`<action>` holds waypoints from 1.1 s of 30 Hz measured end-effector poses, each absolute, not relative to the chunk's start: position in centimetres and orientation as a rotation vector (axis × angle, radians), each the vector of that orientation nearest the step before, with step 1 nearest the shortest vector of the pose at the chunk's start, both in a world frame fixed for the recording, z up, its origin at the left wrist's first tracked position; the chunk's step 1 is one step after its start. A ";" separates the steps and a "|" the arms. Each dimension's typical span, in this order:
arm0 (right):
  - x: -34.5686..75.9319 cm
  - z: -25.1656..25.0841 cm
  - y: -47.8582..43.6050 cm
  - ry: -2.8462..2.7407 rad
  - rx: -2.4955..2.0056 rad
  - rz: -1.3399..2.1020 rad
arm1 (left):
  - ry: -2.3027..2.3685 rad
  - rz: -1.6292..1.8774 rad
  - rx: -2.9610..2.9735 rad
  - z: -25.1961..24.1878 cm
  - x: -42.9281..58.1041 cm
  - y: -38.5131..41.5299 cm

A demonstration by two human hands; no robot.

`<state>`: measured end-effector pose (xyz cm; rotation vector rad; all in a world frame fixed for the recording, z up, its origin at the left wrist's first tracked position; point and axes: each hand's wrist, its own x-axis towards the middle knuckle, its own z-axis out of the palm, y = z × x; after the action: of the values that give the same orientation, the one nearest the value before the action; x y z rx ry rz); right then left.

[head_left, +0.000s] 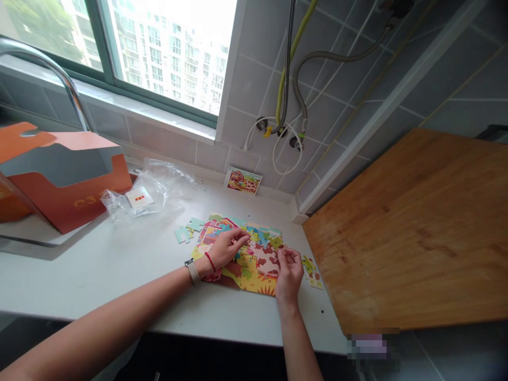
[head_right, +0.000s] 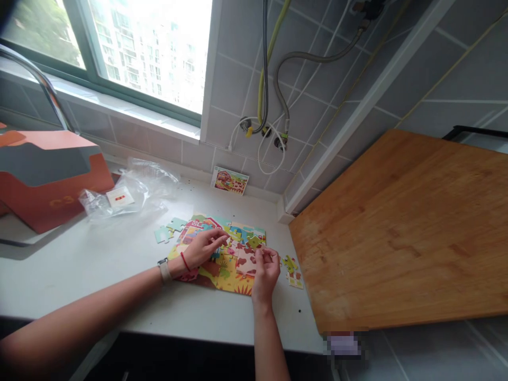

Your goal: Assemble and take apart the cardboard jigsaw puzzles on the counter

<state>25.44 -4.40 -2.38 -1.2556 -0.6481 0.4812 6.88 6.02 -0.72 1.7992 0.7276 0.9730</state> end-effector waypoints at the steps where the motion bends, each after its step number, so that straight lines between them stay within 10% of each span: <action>1: 25.6 -2.5 -4.4 -0.628 -1.239 0.502 | 0.739 0.973 1.807 -0.7 6.9 6.0; 33: 23.3 -1.0 -5.1 -0.821 -1.158 0.904 | 0.575 0.961 1.916 -0.6 6.9 4.8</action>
<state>23.26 -5.09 -0.99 -1.1580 -0.8209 0.9045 6.89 4.79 -0.61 1.9155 0.5747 0.9608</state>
